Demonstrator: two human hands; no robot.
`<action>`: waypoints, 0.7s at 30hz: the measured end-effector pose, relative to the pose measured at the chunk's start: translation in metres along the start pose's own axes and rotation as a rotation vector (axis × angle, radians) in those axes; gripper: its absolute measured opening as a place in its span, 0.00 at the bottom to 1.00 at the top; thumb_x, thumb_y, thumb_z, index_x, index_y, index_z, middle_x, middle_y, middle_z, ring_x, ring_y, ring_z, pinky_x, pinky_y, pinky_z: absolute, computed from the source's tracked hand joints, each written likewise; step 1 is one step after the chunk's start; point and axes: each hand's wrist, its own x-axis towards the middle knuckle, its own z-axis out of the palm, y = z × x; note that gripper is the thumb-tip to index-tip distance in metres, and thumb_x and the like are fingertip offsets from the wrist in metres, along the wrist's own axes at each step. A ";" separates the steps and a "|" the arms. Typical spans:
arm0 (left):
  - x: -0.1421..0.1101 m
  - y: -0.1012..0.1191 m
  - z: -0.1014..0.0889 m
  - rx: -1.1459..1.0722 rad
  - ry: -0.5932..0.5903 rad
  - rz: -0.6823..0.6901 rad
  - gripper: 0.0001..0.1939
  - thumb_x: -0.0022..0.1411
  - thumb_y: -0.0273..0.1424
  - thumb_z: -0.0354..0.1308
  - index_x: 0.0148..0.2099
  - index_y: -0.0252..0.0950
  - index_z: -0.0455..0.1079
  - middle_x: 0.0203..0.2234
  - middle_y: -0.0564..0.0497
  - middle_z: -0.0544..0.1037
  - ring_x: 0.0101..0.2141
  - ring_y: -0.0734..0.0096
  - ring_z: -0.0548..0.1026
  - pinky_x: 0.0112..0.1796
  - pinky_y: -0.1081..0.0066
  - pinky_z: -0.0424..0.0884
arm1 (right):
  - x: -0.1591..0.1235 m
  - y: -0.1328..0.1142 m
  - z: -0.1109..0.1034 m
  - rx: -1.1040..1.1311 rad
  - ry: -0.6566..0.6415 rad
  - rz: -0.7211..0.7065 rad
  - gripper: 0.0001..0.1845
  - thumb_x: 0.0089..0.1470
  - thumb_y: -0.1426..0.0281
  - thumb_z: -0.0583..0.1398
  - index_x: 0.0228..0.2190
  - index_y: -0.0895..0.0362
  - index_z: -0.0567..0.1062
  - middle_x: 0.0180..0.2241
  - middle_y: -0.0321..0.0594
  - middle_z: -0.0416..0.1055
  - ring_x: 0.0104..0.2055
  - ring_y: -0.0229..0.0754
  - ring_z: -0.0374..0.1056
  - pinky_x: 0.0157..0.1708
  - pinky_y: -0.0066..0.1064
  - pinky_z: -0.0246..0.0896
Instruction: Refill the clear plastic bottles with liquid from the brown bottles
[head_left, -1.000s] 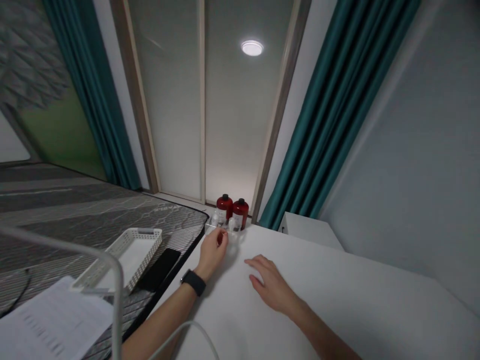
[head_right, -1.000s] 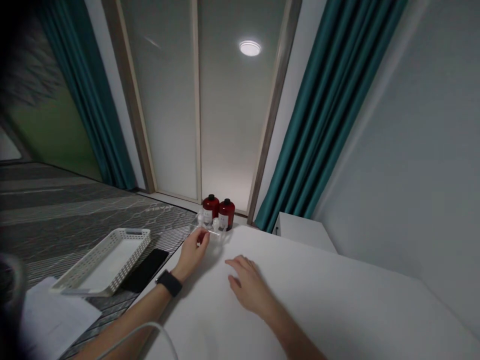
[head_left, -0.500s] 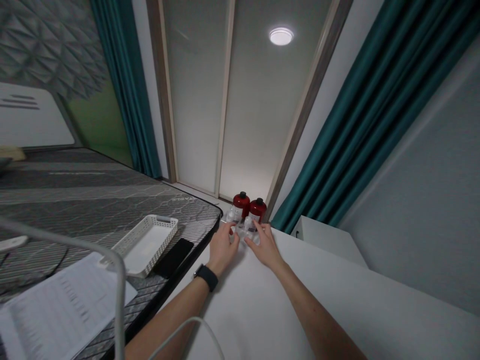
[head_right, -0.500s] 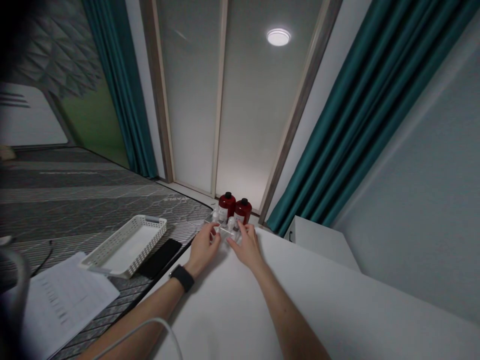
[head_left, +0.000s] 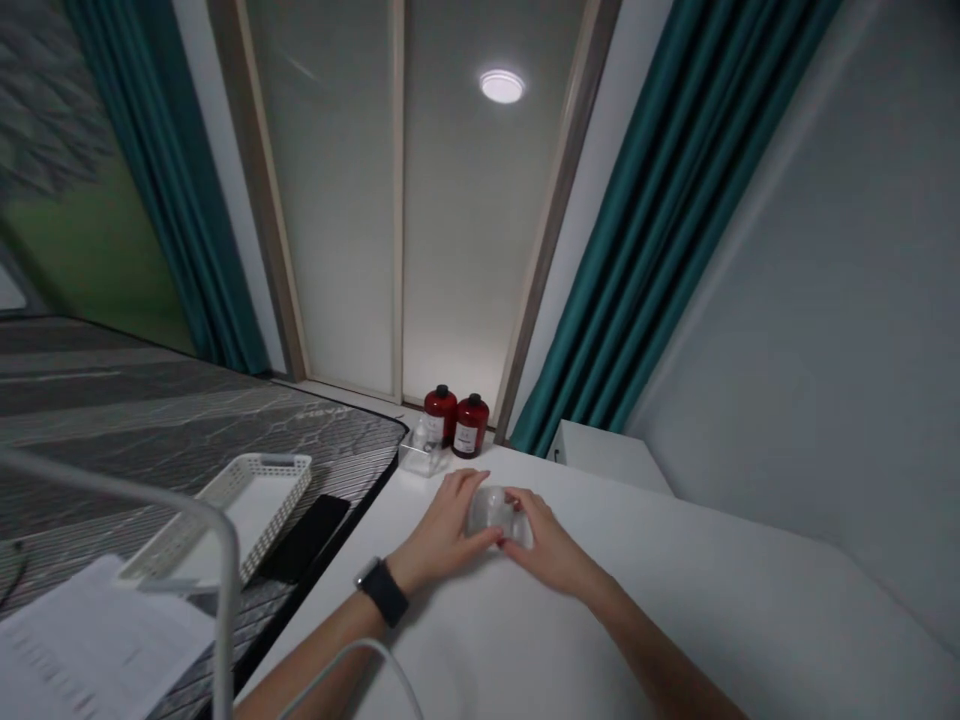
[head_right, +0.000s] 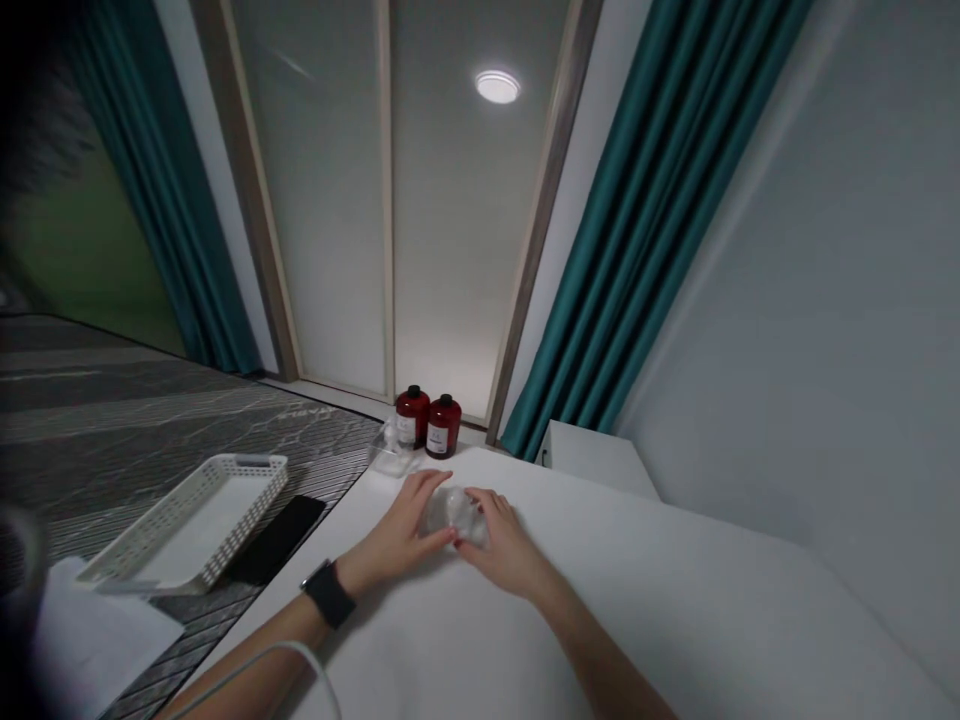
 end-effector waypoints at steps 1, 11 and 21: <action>-0.003 0.003 0.003 -0.021 -0.085 0.024 0.31 0.62 0.38 0.61 0.64 0.37 0.58 0.56 0.39 0.66 0.57 0.51 0.64 0.58 0.51 0.62 | -0.015 -0.002 -0.006 0.028 -0.036 0.008 0.31 0.51 0.74 0.63 0.56 0.53 0.63 0.52 0.44 0.68 0.53 0.48 0.65 0.56 0.42 0.58; 0.000 0.054 0.038 -0.070 -0.509 -0.045 0.40 0.48 0.37 0.74 0.60 0.36 0.61 0.52 0.41 0.73 0.50 0.52 0.72 0.51 0.59 0.67 | -0.087 -0.011 -0.040 0.229 0.084 0.180 0.23 0.43 0.74 0.67 0.42 0.54 0.68 0.43 0.39 0.66 0.49 0.48 0.63 0.51 0.39 0.58; 0.005 0.062 0.049 -0.017 -0.533 0.027 0.31 0.48 0.37 0.74 0.52 0.38 0.66 0.47 0.48 0.75 0.45 0.56 0.72 0.48 0.61 0.65 | -0.086 -0.002 -0.039 0.373 0.151 0.261 0.20 0.43 0.71 0.67 0.39 0.53 0.68 0.38 0.36 0.67 0.43 0.46 0.65 0.44 0.37 0.60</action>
